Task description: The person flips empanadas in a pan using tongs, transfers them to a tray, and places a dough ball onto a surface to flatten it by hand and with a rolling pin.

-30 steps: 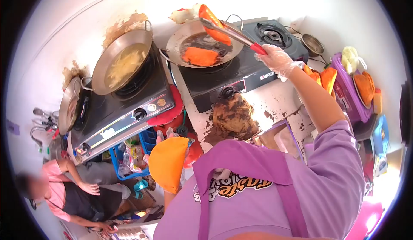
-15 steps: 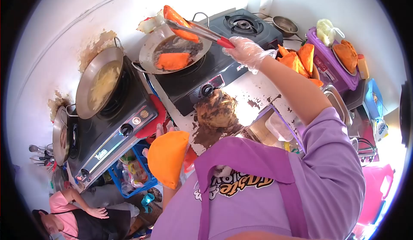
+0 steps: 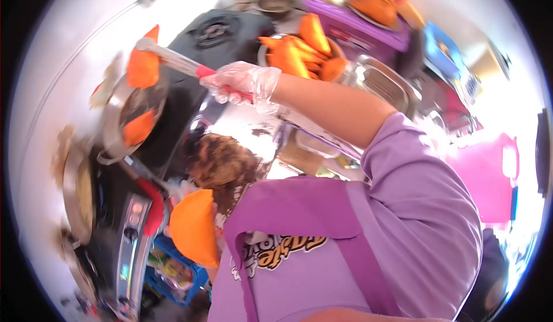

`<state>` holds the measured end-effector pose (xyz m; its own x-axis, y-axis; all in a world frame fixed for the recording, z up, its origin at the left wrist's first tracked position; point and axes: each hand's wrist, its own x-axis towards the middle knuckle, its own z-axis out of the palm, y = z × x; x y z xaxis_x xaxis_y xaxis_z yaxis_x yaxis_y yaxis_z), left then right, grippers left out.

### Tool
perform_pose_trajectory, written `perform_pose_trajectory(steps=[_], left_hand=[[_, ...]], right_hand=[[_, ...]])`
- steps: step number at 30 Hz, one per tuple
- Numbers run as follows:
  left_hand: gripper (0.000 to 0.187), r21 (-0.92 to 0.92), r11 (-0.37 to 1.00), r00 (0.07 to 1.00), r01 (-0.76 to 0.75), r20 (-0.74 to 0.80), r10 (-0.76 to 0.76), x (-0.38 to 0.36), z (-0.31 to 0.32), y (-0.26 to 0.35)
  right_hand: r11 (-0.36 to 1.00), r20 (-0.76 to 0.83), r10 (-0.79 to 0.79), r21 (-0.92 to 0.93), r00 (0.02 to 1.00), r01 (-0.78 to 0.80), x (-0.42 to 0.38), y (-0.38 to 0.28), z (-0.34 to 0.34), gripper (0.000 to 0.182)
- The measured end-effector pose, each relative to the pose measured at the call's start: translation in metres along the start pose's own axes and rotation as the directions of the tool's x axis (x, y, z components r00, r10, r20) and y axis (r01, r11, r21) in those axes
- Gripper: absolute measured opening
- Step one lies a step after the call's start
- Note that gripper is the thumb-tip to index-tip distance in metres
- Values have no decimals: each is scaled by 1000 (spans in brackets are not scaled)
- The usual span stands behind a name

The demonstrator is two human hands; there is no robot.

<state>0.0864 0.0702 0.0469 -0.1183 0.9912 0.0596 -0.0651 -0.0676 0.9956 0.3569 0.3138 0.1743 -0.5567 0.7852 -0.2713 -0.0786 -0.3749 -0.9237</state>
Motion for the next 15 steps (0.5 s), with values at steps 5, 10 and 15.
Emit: perform_pose_trajectory(steps=[5,10,15], left_hand=[[54,-454,856,965,245,199,-171,25,57,32],[60,-298,908,947,295,219,-236,48,95,19],[74,-682,585,873,438,479,-95,70,130,14]], right_hand=[[972,-252,-92,-233,963,32,-143,-25,-65,24],[895,-625,-180,-425,759,-138,-291,-13,-144,39],[760,-737,-262,-555,622,-337,-408,22,-191,30]])
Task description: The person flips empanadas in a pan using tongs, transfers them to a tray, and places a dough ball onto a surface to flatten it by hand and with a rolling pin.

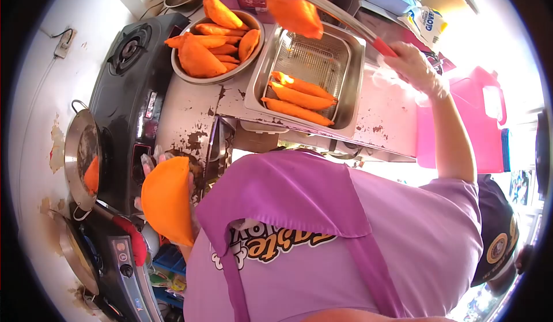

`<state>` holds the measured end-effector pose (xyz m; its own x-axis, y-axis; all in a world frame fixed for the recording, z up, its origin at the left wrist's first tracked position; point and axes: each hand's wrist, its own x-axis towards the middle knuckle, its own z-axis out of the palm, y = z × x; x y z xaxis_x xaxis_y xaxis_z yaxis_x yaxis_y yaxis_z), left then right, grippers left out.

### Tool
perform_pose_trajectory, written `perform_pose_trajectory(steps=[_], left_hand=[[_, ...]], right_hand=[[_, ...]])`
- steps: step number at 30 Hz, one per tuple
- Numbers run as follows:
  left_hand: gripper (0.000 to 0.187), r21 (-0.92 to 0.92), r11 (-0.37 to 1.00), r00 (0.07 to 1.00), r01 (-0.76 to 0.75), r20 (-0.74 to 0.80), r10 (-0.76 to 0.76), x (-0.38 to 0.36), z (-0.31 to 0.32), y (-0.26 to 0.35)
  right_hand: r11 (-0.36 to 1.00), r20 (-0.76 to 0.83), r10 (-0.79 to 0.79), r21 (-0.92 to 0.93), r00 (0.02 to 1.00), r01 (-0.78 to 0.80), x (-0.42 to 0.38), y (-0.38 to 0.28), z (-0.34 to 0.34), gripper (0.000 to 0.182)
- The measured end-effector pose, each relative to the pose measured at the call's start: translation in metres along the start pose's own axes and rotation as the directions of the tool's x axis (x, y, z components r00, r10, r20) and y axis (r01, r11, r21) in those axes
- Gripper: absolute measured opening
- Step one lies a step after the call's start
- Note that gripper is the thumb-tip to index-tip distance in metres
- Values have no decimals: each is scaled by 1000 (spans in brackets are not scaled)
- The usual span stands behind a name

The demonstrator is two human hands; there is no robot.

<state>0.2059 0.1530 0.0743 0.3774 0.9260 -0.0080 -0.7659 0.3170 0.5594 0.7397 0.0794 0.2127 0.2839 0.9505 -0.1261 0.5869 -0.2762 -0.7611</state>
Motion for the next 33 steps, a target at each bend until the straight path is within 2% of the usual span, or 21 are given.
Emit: perform_pose_trajectory(steps=[2,3,4,5,9,10,11,13,14,16,19,20,27,30,32,33], left_hand=[[80,-205,978,993,34,119,-9,12,3,-5],[80,-204,978,993,38,119,-14,17,3,-9],[79,-576,810,994,105,69,-79,22,0,-13],[79,-854,505,986,124,49,-159,27,0,-17],[78,-829,536,981,162,75,-182,43,5,-30],[78,-820,546,979,173,82,-186,46,7,-33],[78,-811,556,978,183,90,-191,48,8,-35],[78,-792,576,975,201,102,-199,53,9,-38],[78,-783,586,973,209,108,-203,54,9,-40],[78,-764,605,971,224,120,-208,57,10,-41],[78,-736,635,970,234,135,-201,59,9,-41],[78,-726,645,970,237,140,-198,60,9,-41],[77,-657,704,963,269,185,-195,64,4,-39],[77,-629,724,959,282,205,-195,64,2,-38],[77,-610,738,956,289,219,-194,67,2,-38],[77,-599,745,955,293,227,-193,69,2,-38]], right_hand=[[992,-25,97,-78,995,-99,-10,42,-14,26],[992,-26,101,-76,995,-103,-13,57,-18,26],[990,7,34,-139,999,-33,-17,70,-21,26],[979,43,-32,-200,999,40,-20,81,-22,27],[942,74,168,-306,983,-138,-28,86,-17,32],[892,103,178,-436,979,-117,-27,75,-18,35],[893,104,181,-435,978,-119,-26,63,-17,35],[776,138,118,-631,983,-4,-27,46,-11,36],[777,140,119,-630,983,-5,-27,46,-7,36],[630,122,14,-772,992,86,-26,46,0,36],[606,151,-56,-781,987,154,-27,39,8,34],[566,161,7,-814,987,128,-26,26,12,31],[505,224,57,-847,973,165,-28,8,20,32],[574,228,43,-802,973,162,-30,11,14,37],[653,182,-65,-735,981,180,-32,27,7,41],[650,184,-68,-737,981,184,-31,26,4,41]])
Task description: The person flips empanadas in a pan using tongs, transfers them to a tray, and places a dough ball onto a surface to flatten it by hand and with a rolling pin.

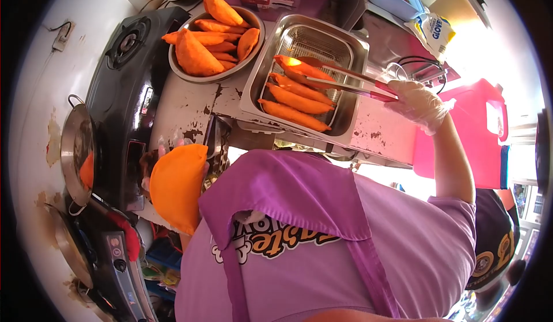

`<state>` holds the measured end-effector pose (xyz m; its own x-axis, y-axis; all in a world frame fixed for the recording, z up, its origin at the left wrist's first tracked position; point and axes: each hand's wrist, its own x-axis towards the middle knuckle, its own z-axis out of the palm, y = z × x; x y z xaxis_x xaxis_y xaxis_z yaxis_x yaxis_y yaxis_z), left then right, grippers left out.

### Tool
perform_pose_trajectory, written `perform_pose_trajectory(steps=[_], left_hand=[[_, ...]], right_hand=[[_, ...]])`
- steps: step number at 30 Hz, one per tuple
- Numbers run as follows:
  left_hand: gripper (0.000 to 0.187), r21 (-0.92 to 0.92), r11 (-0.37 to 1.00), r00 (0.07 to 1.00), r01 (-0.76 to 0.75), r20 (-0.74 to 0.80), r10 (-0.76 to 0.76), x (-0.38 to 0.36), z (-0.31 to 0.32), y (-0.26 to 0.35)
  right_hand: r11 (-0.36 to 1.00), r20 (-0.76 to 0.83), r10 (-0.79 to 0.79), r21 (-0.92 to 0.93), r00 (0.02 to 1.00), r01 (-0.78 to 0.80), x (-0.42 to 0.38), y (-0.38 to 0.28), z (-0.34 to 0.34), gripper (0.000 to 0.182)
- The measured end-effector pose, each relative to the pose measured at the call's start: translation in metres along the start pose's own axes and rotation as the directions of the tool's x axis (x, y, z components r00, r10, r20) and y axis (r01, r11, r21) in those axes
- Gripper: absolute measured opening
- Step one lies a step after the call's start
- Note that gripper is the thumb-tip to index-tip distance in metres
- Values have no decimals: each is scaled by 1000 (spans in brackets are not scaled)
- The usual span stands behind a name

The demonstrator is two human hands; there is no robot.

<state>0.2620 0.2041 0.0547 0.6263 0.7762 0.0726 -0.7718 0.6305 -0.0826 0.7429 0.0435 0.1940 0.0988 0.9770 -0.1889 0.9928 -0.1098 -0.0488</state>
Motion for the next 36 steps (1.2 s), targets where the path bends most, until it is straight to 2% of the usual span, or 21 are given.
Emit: perform_pose_trajectory(steps=[2,5,10,12,14,16,18,20,23,24,25,26,28,29,30,31,32,33,34,35,36], left_hand=[[77,23,1000,1000,8,13,-9,1,0,1],[77,59,998,999,17,33,-18,0,-1,2],[76,112,993,997,32,70,-40,6,0,-1],[76,135,991,995,27,89,-39,7,3,-3],[76,161,987,994,14,106,-31,7,7,-4],[76,188,982,993,-12,118,-10,5,8,-3],[76,221,973,991,-72,123,46,-9,13,3],[76,275,943,980,-186,125,157,-38,25,16],[79,290,902,944,-318,7,331,-41,39,28],[80,269,915,953,-302,72,293,-41,40,37],[81,249,928,959,-276,141,248,-44,41,41],[81,199,925,946,-323,91,311,-49,56,38],[81,139,919,929,-368,89,359,-55,55,53],[79,110,910,916,-400,77,393,-59,66,53],[79,120,899,906,-422,87,414,-63,66,61],[81,202,878,900,-434,125,417,-68,65,70],[84,280,850,895,-445,163,415,-72,65,77],[83,276,843,886,-463,160,434,-77,69,78],[83,281,833,879,-476,169,445,-80,73,79],[82,276,823,867,-497,179,464,-84,76,80],[81,271,811,855,-518,189,483,-88,79,82]], right_hand=[[956,149,150,228,977,-182,2,-1,-7,43],[804,143,153,558,978,-207,-3,15,-8,33],[755,180,259,576,949,-315,15,24,-6,28],[941,-124,177,312,976,-131,30,40,26,33],[953,-60,293,-60,954,-296,38,32,30,48],[980,-174,127,-130,976,-151,38,39,50,56],[976,-105,193,-85,976,-202,42,24,48,63],[1000,-234,-23,-25,972,18,49,58,75,72],[960,91,274,26,957,-277,62,46,58,95],[979,-40,173,-106,984,-176,65,59,68,99],[915,61,375,-185,925,-359,68,2,36,101],[878,-22,367,-321,930,-354,75,-11,34,99],[967,-210,176,-147,962,-209,90,-101,4,82],[968,-337,13,239,941,72,105,-137,14,71],[753,-498,-75,539,864,377,116,-179,25,61],[622,-248,3,759,969,192,104,-250,10,49],[138,29,-40,990,999,-23,123,-284,25,49],[232,-177,-235,944,956,232,104,-337,32,48],[197,48,-495,979,868,58,139,-334,81,65],[-58,160,-527,973,835,-223,134,-382,93,69],[-205,127,-674,914,728,-350,141,-408,118,78]])
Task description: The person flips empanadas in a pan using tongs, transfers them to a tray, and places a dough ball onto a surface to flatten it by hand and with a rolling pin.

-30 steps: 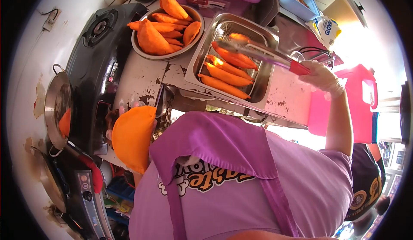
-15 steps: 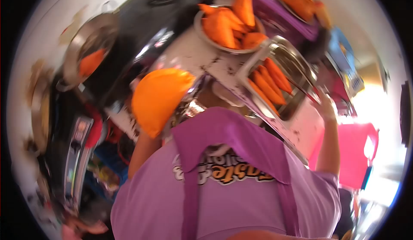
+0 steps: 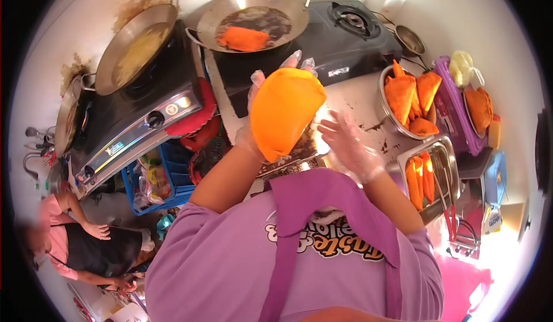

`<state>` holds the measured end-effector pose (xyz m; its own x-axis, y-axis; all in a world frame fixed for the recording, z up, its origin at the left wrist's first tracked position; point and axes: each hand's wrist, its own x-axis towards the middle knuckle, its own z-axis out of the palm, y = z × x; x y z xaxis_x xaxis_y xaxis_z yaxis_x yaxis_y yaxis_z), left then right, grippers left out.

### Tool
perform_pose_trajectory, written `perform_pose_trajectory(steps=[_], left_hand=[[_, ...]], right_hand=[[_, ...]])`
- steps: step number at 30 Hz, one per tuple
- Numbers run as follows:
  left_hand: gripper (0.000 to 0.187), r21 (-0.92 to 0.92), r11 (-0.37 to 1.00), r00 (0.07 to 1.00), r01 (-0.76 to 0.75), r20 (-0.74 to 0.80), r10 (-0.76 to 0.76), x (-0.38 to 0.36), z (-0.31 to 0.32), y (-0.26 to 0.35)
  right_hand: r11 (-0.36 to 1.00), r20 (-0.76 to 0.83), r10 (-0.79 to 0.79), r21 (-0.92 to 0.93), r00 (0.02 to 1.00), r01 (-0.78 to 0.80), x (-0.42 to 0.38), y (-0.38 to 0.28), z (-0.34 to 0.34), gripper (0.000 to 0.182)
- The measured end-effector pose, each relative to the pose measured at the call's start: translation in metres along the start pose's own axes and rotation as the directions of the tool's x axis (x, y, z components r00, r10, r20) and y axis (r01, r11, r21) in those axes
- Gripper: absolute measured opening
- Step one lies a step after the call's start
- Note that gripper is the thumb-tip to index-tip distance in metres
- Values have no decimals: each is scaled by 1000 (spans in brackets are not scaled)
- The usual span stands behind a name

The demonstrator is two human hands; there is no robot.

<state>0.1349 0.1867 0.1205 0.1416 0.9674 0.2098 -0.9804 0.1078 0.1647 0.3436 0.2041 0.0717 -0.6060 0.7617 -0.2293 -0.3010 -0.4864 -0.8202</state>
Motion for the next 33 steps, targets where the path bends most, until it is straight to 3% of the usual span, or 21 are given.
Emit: perform_pose_trajectory(steps=[2,5,6,7,8,9,10,12,14,15,16,18,19,20,23,25,26,28,29,32,33], left_hand=[[80,78,997,1000,-26,2,26,-9,6,8],[70,245,960,991,-135,28,132,-20,12,19],[70,251,955,987,-160,26,159,-24,10,24],[71,562,791,969,-244,112,219,-27,10,29],[72,798,518,947,-308,207,245,-30,13,35],[70,853,417,942,-313,221,253,-31,13,41],[70,859,394,933,-328,229,279,-29,12,42],[58,899,386,904,-207,25,427,-21,12,47],[62,884,-396,775,-248,426,467,-39,33,61],[63,816,-574,750,-71,423,509,-49,47,67],[65,716,-687,725,124,408,556,-56,54,70],[68,726,-674,615,137,471,632,-66,59,75],[68,718,-677,564,164,495,661,-73,54,76],[68,701,-684,535,203,506,677,-86,59,78],[65,734,-581,556,352,335,760,-134,71,75],[61,757,-522,538,393,271,798,-167,57,68],[57,788,-473,505,393,245,828,-183,54,60],[50,833,-396,434,386,215,875,-216,31,44],[47,849,-369,397,379,211,893,-234,10,33],[43,856,-46,126,515,-22,992,-269,-22,-5],[42,839,68,36,541,-103,994,-278,-37,-21]], right_hand=[[985,340,-16,170,940,-45,27,-1,61,83],[952,312,-142,304,940,43,44,6,115,82],[846,271,-22,518,962,-126,48,9,119,81],[665,259,111,698,959,-266,52,11,125,80],[667,289,123,685,949,-295,59,18,126,80],[791,316,39,570,948,-222,69,25,125,75],[885,354,-43,448,934,-129,75,30,123,70],[872,324,-8,466,946,-152,86,27,128,64],[878,396,103,395,912,-271,97,25,125,67],[921,523,21,321,852,-220,103,23,130,69],[901,471,72,348,879,-260,106,17,143,69],[903,435,69,356,898,-242,118,4,150,62],[851,710,-13,377,704,-366,153,11,120,57],[839,606,45,409,794,-359,142,-4,132,56],[823,656,19,418,755,-384,174,-36,121,57],[972,610,-129,233,782,-21,212,-64,102,59],[973,614,-121,229,780,-29,218,-79,103,59],[974,139,-219,85,966,209,230,-107,113,58],[975,132,-215,83,968,205,251,-117,107,58],[993,276,-107,-17,955,116,287,-151,90,62],[988,172,-140,-44,975,149,289,-157,95,62]])
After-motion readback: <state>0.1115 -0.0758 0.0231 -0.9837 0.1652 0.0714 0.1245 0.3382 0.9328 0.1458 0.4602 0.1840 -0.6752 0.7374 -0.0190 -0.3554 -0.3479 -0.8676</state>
